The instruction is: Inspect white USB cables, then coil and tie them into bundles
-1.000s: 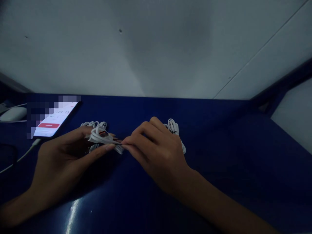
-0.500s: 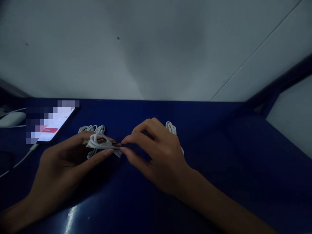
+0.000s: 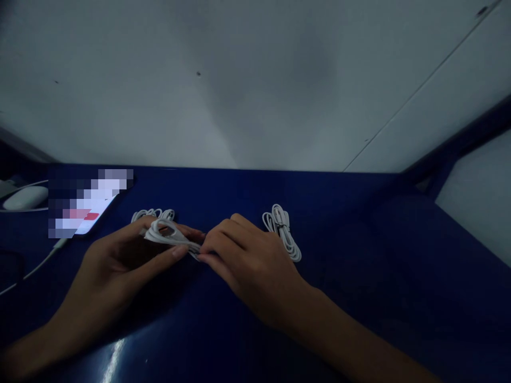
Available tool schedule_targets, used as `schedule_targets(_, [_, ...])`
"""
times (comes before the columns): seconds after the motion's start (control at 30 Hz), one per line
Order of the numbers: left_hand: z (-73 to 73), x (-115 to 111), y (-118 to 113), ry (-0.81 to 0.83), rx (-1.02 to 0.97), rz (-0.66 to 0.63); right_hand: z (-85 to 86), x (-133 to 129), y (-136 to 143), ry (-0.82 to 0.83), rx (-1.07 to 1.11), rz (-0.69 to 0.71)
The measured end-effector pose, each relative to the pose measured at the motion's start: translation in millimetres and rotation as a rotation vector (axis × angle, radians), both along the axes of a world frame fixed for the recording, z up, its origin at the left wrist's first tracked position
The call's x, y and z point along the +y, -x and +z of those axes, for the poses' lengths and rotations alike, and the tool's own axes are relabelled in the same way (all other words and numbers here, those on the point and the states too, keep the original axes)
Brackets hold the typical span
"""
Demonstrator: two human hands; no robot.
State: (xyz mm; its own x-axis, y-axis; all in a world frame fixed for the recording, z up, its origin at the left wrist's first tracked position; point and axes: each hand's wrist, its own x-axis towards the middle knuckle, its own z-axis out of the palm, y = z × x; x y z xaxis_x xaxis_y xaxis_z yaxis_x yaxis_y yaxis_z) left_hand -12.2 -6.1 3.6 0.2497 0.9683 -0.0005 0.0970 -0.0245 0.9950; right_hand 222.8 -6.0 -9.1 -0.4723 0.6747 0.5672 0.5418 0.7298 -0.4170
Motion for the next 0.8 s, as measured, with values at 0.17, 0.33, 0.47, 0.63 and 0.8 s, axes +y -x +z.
schedule_targets(0.17, [-0.6, -3.9, 0.9, 0.001, -0.007, 0.05, 0.5, -2.0, 1.6, -0.015, -0.013, -0.004])
schedule_targets(0.33, [-5.1, -5.1, 0.6, -0.017, -0.003, 0.075, 1.9, -4.1, 2.7, -0.011, 0.004, -0.013])
schedule_targets(0.47, [-7.0, -6.6, 0.6, -0.044, 0.023, 0.067, -0.4, -4.8, 2.4, 0.02, -0.007, -0.026])
schedule_targets(0.63, [-1.6, -5.9, 0.2, -0.06, -0.021, 0.138, -4.2, -4.8, 1.8, 0.064, -0.079, -0.015])
schedule_targets(0.8, [5.3, -2.9, -1.2, -0.071, -0.035, 0.164, -6.4, -2.7, 1.0, 0.097, -0.165, -0.071])
